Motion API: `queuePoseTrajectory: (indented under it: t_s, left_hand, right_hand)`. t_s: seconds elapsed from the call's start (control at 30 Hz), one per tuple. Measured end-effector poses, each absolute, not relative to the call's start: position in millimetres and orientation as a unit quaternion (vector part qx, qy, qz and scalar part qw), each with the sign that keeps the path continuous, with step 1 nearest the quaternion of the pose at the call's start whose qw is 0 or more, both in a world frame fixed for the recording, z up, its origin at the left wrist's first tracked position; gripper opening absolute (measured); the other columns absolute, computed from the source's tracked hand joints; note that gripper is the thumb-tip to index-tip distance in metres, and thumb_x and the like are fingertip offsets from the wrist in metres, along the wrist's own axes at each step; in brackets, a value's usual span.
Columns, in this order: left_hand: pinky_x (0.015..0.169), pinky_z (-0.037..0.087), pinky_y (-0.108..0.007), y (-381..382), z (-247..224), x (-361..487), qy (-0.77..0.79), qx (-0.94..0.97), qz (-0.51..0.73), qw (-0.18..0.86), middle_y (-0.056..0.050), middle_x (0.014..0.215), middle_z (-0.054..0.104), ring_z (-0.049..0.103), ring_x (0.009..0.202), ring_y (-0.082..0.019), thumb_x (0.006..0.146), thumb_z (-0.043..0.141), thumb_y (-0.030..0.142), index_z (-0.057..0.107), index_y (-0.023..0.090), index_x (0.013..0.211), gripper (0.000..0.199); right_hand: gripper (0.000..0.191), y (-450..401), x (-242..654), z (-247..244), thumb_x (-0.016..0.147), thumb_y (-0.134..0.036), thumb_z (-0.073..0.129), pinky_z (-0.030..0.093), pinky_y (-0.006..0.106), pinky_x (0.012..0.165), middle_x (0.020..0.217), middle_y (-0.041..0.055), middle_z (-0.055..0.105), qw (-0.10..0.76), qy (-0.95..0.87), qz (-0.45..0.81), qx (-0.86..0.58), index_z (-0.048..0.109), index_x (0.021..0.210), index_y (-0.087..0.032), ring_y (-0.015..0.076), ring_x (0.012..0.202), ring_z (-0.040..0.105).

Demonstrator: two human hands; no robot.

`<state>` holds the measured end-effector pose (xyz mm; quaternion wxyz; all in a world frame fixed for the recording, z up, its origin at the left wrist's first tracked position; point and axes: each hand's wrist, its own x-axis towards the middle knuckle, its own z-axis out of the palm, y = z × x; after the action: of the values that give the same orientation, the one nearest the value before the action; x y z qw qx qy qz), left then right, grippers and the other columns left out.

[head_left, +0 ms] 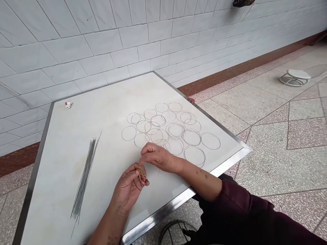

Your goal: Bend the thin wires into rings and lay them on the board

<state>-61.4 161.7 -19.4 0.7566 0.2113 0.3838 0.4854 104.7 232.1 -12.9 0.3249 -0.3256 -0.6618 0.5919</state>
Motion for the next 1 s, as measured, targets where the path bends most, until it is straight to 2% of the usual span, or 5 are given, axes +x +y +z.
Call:
queuePoseTrajectory:
  t_s: [0.4, 0.53, 0.67, 0.77, 1.0]
  left_hand:
    - [0.056, 0.049, -0.023, 162.1, -19.1, -59.5, 0.395, 0.202, 0.481, 0.756, 0.002, 0.064, 0.055, 0.048, 0.057, -0.01, 0.069, 0.08, 0.021, 0.063, 0.016, 0.067, 0.018]
    - [0.063, 0.052, -0.024, 163.0, -19.9, -59.7, 0.403, 0.194, 0.502, 0.74, 0.001, 0.068, 0.057, 0.051, 0.062, -0.01, 0.071, 0.08, 0.022, 0.064, 0.017, 0.069, 0.017]
    - [0.07, 0.053, -0.024, 165.9, -21.3, -59.9, 0.402, 0.16, 0.547, 0.717, 0.001, 0.076, 0.059, 0.055, 0.07, -0.011, 0.074, 0.078, 0.02, 0.066, 0.018, 0.073, 0.013]
    - [0.067, 0.052, -0.024, 167.0, -22.1, -60.0, 0.403, 0.159, 0.552, 0.713, 0.0, 0.081, 0.06, 0.056, 0.073, -0.012, 0.076, 0.077, 0.021, 0.066, 0.018, 0.076, 0.011]
    - [0.048, 0.041, -0.019, 164.8, -19.0, -57.8, 0.431, 0.181, 0.54, 0.7, 0.0, 0.079, 0.059, 0.053, 0.069, -0.01, 0.071, 0.082, 0.022, 0.067, 0.017, 0.075, 0.016]
  right_hand:
    - [0.012, 235.1, 104.5, -32.0, 0.092, -0.03, 0.058, 0.05, 0.029, 0.072, 0.087, 0.001, 0.054, 0.351, -0.731, 0.51, -0.288, 0.064, 0.085, -0.022, 0.0145, 0.081, 0.052]
    - [0.015, 239.0, 105.1, -41.7, 0.096, -0.033, 0.055, 0.053, 0.033, 0.079, 0.099, 0.0043, 0.054, 0.399, -0.767, 0.443, -0.237, 0.064, 0.102, -0.022, 0.0155, 0.089, 0.055]
    - [0.067, 237.3, 103.7, -45.8, 0.078, -0.046, 0.077, 0.051, 0.042, 0.093, 0.128, 0.0108, 0.048, 0.403, -0.77, 0.429, -0.247, 0.044, 0.133, -0.026, 0.0217, 0.112, 0.053]
    - [0.099, 232.1, 100.3, -46.7, 0.059, -0.05, 0.089, 0.042, 0.05, 0.106, 0.138, 0.0139, 0.042, 0.375, -0.805, 0.381, -0.258, 0.037, 0.139, -0.025, 0.0288, 0.129, 0.043]
    - [0.083, 228.1, 97.0, -49.3, 0.066, -0.048, 0.085, 0.041, 0.046, 0.109, 0.134, 0.0128, 0.048, 0.358, -0.819, 0.367, -0.259, 0.046, 0.134, -0.023, 0.0266, 0.127, 0.045]
